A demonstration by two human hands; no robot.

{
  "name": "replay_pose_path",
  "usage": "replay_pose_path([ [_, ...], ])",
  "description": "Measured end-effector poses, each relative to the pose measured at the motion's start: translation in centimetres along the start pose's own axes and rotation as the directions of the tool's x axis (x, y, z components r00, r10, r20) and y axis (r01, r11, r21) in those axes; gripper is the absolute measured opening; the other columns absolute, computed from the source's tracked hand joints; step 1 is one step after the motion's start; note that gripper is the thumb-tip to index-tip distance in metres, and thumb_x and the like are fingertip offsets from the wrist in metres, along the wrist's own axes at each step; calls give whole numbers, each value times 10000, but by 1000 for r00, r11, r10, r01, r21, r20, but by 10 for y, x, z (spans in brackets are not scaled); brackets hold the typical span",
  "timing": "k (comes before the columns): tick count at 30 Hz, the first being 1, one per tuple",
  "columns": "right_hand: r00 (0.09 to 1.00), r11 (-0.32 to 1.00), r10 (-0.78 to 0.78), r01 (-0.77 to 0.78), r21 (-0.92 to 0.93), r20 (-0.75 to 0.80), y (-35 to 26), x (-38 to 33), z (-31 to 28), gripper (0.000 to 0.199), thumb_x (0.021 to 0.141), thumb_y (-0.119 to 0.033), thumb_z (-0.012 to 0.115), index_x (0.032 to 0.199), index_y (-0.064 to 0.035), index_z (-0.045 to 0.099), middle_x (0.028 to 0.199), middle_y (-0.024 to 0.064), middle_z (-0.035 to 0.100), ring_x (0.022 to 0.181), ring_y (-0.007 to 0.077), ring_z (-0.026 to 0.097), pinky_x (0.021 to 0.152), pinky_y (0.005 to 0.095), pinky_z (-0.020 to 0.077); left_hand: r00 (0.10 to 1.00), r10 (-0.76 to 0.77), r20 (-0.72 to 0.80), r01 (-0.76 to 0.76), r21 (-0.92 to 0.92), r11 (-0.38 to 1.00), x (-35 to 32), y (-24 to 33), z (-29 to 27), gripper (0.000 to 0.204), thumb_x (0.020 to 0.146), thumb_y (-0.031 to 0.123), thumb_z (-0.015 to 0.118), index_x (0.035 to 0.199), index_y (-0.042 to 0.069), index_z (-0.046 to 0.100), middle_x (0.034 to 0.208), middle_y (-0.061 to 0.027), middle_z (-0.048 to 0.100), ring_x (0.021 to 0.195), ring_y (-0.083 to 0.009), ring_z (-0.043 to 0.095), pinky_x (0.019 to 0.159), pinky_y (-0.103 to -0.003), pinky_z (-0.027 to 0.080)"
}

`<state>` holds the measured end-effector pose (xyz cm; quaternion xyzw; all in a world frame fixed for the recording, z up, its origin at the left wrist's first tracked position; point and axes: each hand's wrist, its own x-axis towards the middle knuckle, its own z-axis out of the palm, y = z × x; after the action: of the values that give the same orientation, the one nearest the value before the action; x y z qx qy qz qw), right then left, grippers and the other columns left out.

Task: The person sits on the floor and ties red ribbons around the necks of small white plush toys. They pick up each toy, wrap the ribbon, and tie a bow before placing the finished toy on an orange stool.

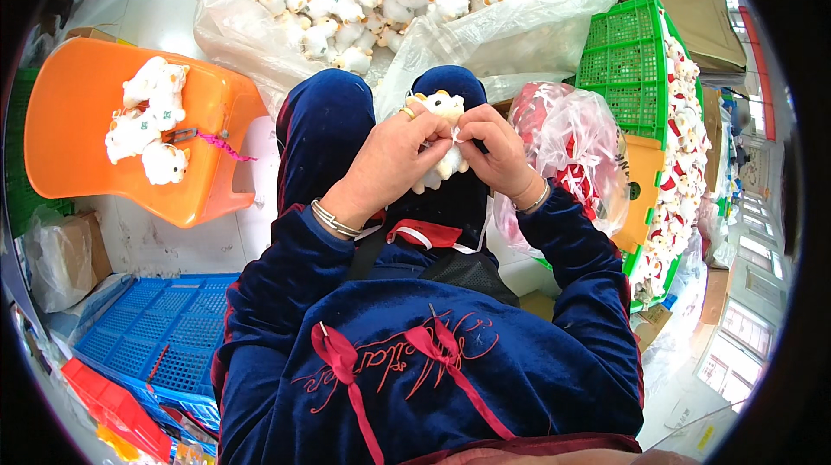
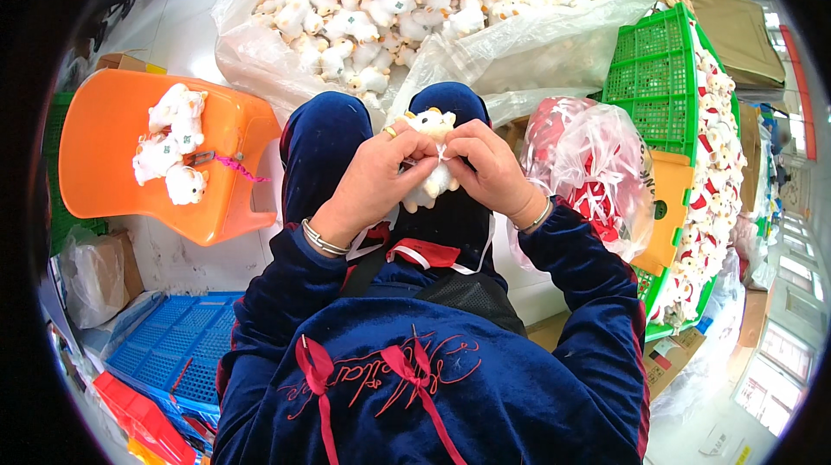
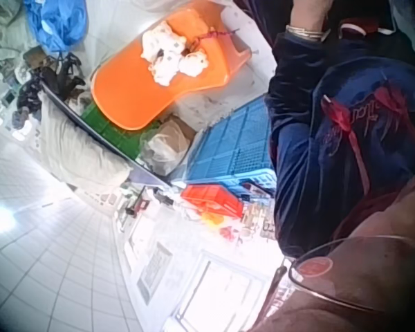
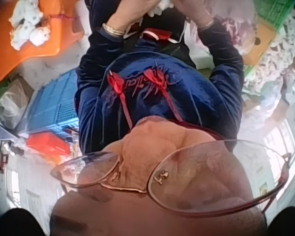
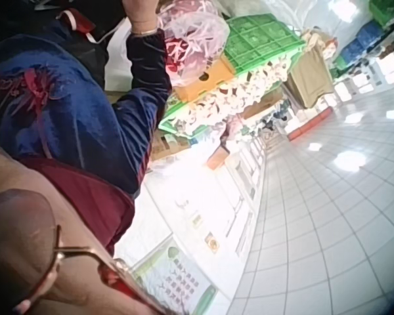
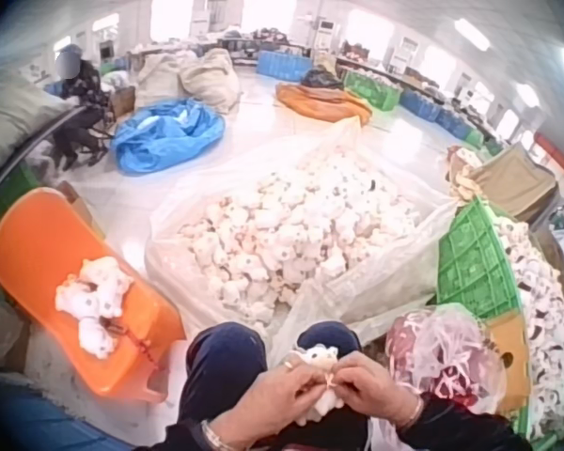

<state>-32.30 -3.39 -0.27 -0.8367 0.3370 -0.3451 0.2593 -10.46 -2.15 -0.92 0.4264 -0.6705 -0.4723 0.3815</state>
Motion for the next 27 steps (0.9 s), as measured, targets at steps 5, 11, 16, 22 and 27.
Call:
replay_pose_path([
  [5,998,998,-56,56,-11,13,5,1,-3,256,801,61,769,1011,-17,644,1000,123,649,903,314,650,786,377,552,1000,-7,-2,6,-15,1000,0,0,1,89,910,76,734,971,29,689,878,-96,626,785,-221,658,704,-318,530],
  [11,996,996,-85,86,-25,21,7,2,-4,268,789,56,780,1019,-16,660,995,118,657,909,315,651,780,380,554,1000,4,-5,-4,-6,1000,0,1,0,88,911,69,729,983,31,696,885,-96,644,786,-218,669,715,-317,540],
  [16,997,997,-69,70,-31,27,2,6,-5,269,777,70,774,991,-16,636,997,117,656,914,315,653,784,381,554,999,24,-40,-24,-2,1000,-4,-4,4,92,900,65,732,971,29,686,878,-98,657,786,-220,686,726,-317,555],
  [22,998,997,-65,65,-35,21,2,3,-6,288,758,87,765,979,-20,615,999,115,652,921,313,651,795,380,553,998,43,-54,-42,31,999,-4,-3,5,127,869,50,735,958,30,646,866,-97,649,759,-230,671,709,-330,549],
  [27,997,997,-78,78,-26,8,2,2,-4,304,756,88,767,994,-22,612,1006,117,647,930,316,649,805,380,551,993,62,-103,-60,18,998,-4,-2,8,142,872,35,721,988,35,637,862,-94,632,755,-231,662,705,-330,540],
])
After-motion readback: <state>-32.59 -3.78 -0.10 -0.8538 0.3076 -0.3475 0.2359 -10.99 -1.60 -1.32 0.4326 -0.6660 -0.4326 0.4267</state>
